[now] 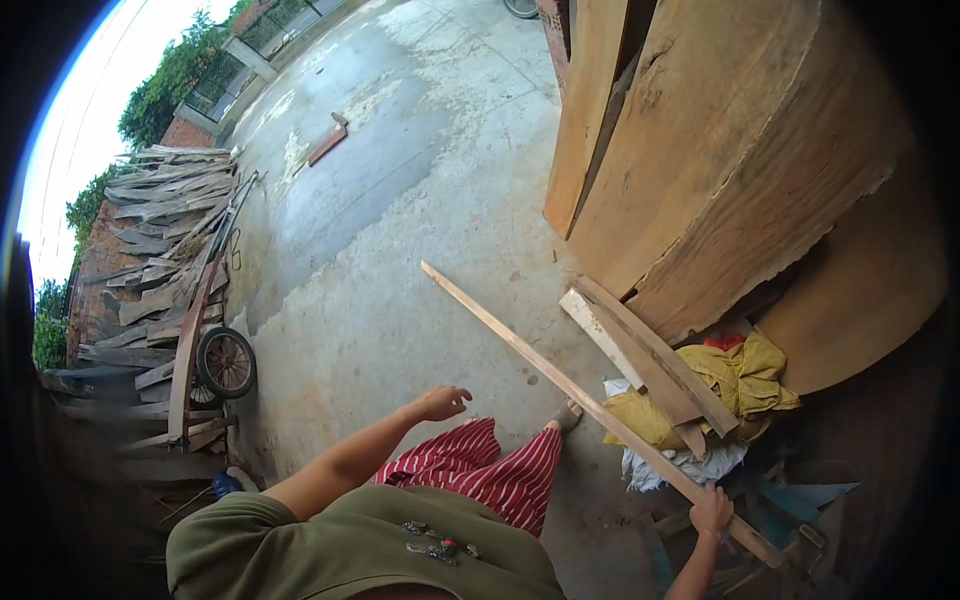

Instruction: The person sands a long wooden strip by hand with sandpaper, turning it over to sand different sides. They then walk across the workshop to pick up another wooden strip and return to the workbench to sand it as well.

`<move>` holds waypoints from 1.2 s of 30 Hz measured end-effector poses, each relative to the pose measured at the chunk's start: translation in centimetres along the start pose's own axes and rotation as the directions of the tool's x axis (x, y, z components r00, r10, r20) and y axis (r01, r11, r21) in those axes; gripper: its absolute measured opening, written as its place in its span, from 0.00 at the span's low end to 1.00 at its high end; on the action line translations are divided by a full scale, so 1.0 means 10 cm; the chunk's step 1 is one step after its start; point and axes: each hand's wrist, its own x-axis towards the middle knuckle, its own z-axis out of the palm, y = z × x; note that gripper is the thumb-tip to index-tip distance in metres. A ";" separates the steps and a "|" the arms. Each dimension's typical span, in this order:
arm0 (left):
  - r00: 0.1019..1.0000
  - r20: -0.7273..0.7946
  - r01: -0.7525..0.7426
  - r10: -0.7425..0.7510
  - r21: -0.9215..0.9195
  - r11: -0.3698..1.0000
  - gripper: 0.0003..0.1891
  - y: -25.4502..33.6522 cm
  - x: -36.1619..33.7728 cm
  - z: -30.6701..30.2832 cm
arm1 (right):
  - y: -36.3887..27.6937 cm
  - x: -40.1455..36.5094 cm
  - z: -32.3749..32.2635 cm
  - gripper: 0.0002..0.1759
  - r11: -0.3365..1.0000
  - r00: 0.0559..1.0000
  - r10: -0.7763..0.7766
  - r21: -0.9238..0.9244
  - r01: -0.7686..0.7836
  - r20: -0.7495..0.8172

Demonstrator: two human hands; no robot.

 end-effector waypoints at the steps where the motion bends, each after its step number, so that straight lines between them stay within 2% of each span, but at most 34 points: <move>1: 0.999 -0.009 -0.035 0.035 0.021 0.999 0.19 -0.11 0.03 0.03 | -0.08 -0.18 -0.03 0.19 1.000 1.000 -0.006 0.012 0.006 0.005; 3: 0.998 -0.015 -0.064 0.064 0.019 0.998 0.18 -0.24 0.09 0.07 | -0.27 -0.52 -0.09 0.17 0.999 0.993 0.040 0.022 -0.038 -0.106; 5: 0.990 0.001 -0.137 0.138 0.059 0.989 0.19 -0.35 0.13 0.05 | -0.62 -0.94 -0.36 0.17 0.997 0.990 0.073 0.008 -0.072 -0.118; 7: 0.992 0.006 -0.127 0.127 -0.019 0.992 0.20 -0.45 0.14 0.03 | -0.90 -1.30 -0.44 0.15 0.995 0.960 0.062 -0.057 -0.081 -0.274; 9: 0.993 -0.023 -0.115 0.113 -0.127 0.985 0.20 -0.59 0.13 0.08 | -1.21 -1.63 -0.50 0.14 0.992 0.896 0.034 -0.094 -0.084 -0.442; 10: 0.988 -0.021 -0.155 0.154 -0.110 0.982 0.20 -0.68 0.14 0.10 | -1.39 -1.80 -0.55 0.13 0.990 0.853 0.006 -0.118 -0.079 -0.522; 11: 0.988 -0.010 -0.152 0.152 -0.146 0.978 0.20 -0.80 0.15 0.16 | -1.68 -2.05 -0.78 0.13 0.994 0.846 -0.006 -0.099 -0.055 -0.533; 13: 0.986 0.013 -0.162 0.167 -0.186 0.969 0.21 -1.03 0.04 0.29 | -2.14 -2.40 -0.85 0.13 0.988 0.760 -0.041 -0.139 -0.066 -0.649; 14: 0.995 0.047 -0.059 0.086 -0.405 0.912 0.22 -1.12 -0.05 0.33 | -2.39 -2.61 -0.92 0.13 0.986 0.758 -0.027 -0.143 -0.088 -0.652; 15: 0.995 0.101 0.052 0.011 -0.598 0.800 0.23 -1.23 -0.14 0.36 | -2.65 -2.83 -1.01 0.11 0.983 0.726 -0.053 -0.165 -0.084 -0.686; 16: 0.986 0.168 0.108 0.010 -0.677 0.728 0.29 -1.34 -0.29 0.37 | -2.91 -3.06 -1.03 0.10 0.979 0.694 -0.083 -0.189 -0.077 -0.716; 17: 0.985 0.168 0.093 0.030 -0.679 0.728 0.29 -1.46 -0.42 0.37 | -3.15 -3.25 -1.04 0.10 0.976 0.688 -0.078 -0.195 -0.095 -0.722; 19: 0.967 0.240 0.254 -0.085 -0.899 0.356 0.31 -1.69 -0.68 0.48 | -3.50 -3.66 -1.12 0.06 0.961 0.581 -0.159 -0.260 -0.094 -0.798; 20: 0.964 0.261 0.266 -0.053 -0.938 0.221 0.35 -1.83 -0.79 0.54 | -3.68 -3.84 -1.17 0.03 0.937 0.540 -0.191 -0.317 -0.150 -0.820; 21: 0.964 0.263 0.267 -0.044 -0.941 0.206 0.35 -1.90 -0.89 0.60 | -3.83 -4.01 -1.23 0.03 0.931 0.541 -0.205 -0.334 -0.151 -0.816; 23: 0.952 0.304 0.302 -0.031 -0.951 -0.071 0.39 -2.08 -1.08 0.66 | -4.11 -4.33 -1.32 0.05 0.902 0.427 -0.278 -0.387 -0.191 -0.860; 24: 0.956 0.290 0.282 -0.032 -0.946 -0.161 0.43 -2.12 -1.13 0.71 | -4.23 -4.49 -1.36 0.05 0.898 0.426 -0.290 -0.398 -0.189 -0.857; 25: 0.958 0.287 0.279 -0.025 -0.945 -0.173 0.43 -2.16 -1.19 0.77 | -4.32 -4.64 -1.40 0.05 0.871 0.395 -0.323 -0.433 -0.233 -0.860; 27: 0.964 0.265 0.249 0.036 -0.843 -0.476 0.47 -2.11 -1.37 0.73 | -4.46 -4.89 -1.49 0.06 0.837 0.344 -0.371 -0.471 -0.278 -0.863; 28: 0.972 0.218 0.230 0.087 -0.819 -0.526 0.51 -2.11 -1.41 0.76 | -4.51 -5.04 -1.50 0.06 0.806 0.301 -0.419 -0.504 -0.312 -0.857; 29: 0.974 0.208 0.223 0.088 -0.816 -0.534 0.51 -2.09 -1.50 0.77 | -4.56 -5.19 -1.50 0.07 0.773 0.260 -0.465 -0.532 -0.347 -0.846; 30: 0.977 0.182 0.211 0.110 -0.777 -0.594 0.52 -2.05 -1.61 0.77 | -4.60 -5.35 -1.49 0.07 0.771 0.255 -0.472 -0.535 -0.347 -0.844; 31: 0.979 0.156 0.205 0.132 -0.734 -0.648 0.53 -2.01 -1.71 0.77 | -4.64 -5.53 -1.48 0.09 0.747 0.209 -0.501 -0.541 -0.385 -0.840; 32: 0.981 0.137 0.192 0.135 -0.737 -0.648 0.55 -1.99 -1.80 0.80 | -4.66 -5.72 -1.44 0.10 0.723 0.165 -0.528 -0.543 -0.427 -0.833; 36: 0.976 0.094 0.198 0.196 -0.758 -0.622 0.55 -2.04 -2.01 1.09 | -4.61 -6.64 -1.02 0.12 0.727 0.102 -0.480 -0.460 -0.510 -0.871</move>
